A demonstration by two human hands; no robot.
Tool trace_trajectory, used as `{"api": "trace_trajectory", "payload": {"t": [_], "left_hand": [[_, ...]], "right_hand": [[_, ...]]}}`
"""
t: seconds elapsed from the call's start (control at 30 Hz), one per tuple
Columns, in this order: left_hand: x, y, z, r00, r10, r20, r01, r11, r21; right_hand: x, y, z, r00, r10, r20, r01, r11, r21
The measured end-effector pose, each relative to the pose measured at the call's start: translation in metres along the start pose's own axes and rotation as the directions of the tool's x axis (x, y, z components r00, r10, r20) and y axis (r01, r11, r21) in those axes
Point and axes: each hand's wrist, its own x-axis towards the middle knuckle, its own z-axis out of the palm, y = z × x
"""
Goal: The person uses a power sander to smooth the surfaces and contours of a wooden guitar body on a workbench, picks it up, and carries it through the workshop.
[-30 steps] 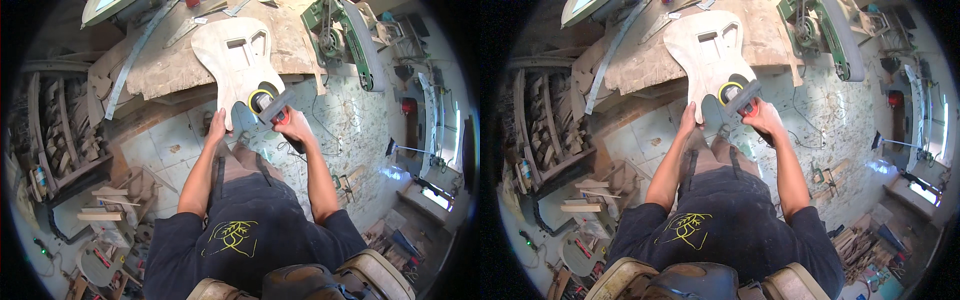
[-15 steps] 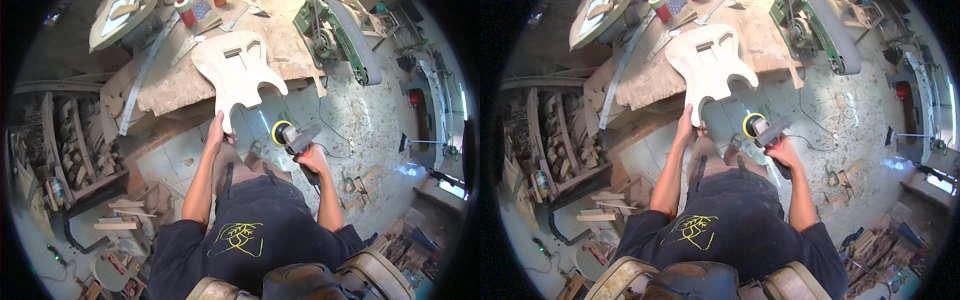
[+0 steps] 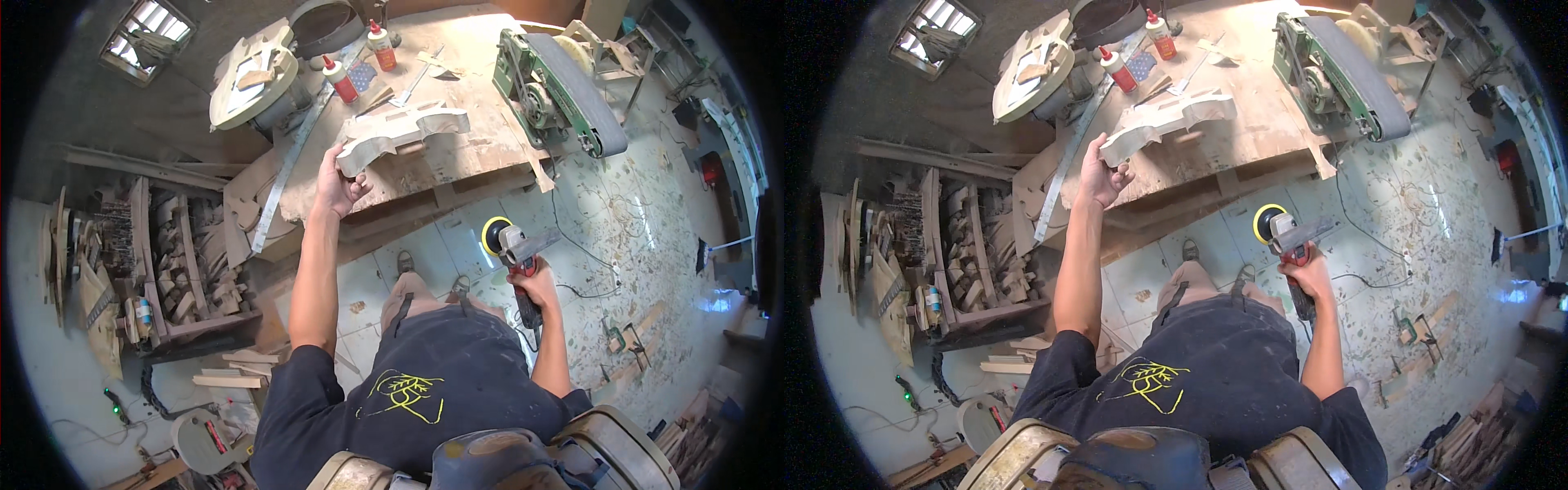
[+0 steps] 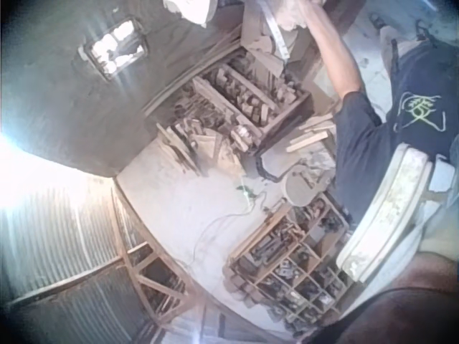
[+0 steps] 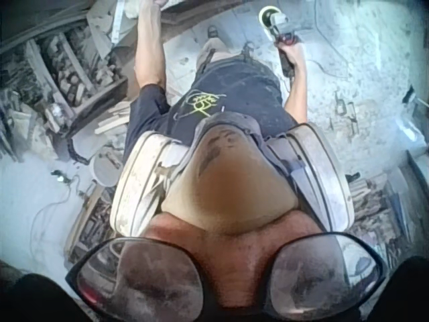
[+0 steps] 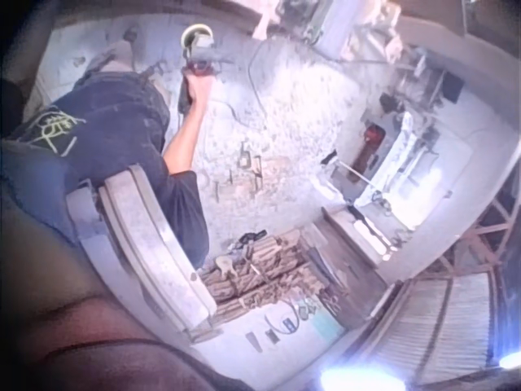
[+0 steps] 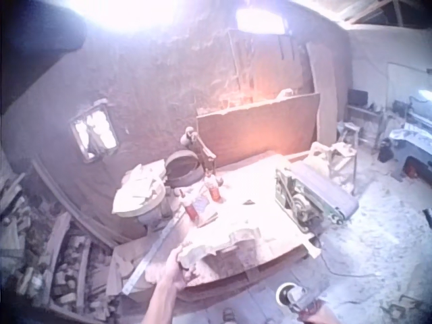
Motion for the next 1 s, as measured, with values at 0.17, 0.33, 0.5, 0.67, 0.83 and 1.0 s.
{"api": "trace_trajectory", "payload": {"t": [0.17,0.33,0.5,0.67,0.83,1.0], "left_hand": [[0.006,0.002,-0.002,1.000,-0.011,0.012,0.011,1.000,-0.010],[-0.003,-0.031,0.003,0.999,-0.041,-0.034,0.040,0.999,-0.033],[-0.004,-0.135,-0.024,0.982,-0.150,0.112,0.141,0.986,0.088],[0.009,-0.249,-0.049,0.976,-0.206,0.077,0.192,0.968,0.160],[0.017,-0.289,-0.048,0.994,-0.110,0.027,0.104,0.982,0.160],[0.013,-0.298,-0.044,0.996,-0.074,-0.058,0.082,0.986,0.147]], "right_hand": [[0.004,0.006,0.000,0.999,-0.049,0.010,0.049,0.999,0.003],[-0.001,-0.017,0.003,1.000,-0.024,-0.013,0.022,0.990,-0.142],[0.002,-0.023,0.012,0.998,-0.036,-0.043,0.026,0.977,-0.211],[0.024,-0.031,0.024,0.987,-0.161,-0.005,0.137,0.854,-0.502],[0.058,-0.041,0.042,0.991,-0.127,0.035,0.122,0.781,-0.612],[0.074,-0.045,0.056,0.993,-0.086,0.079,0.116,0.759,-0.641]]}}
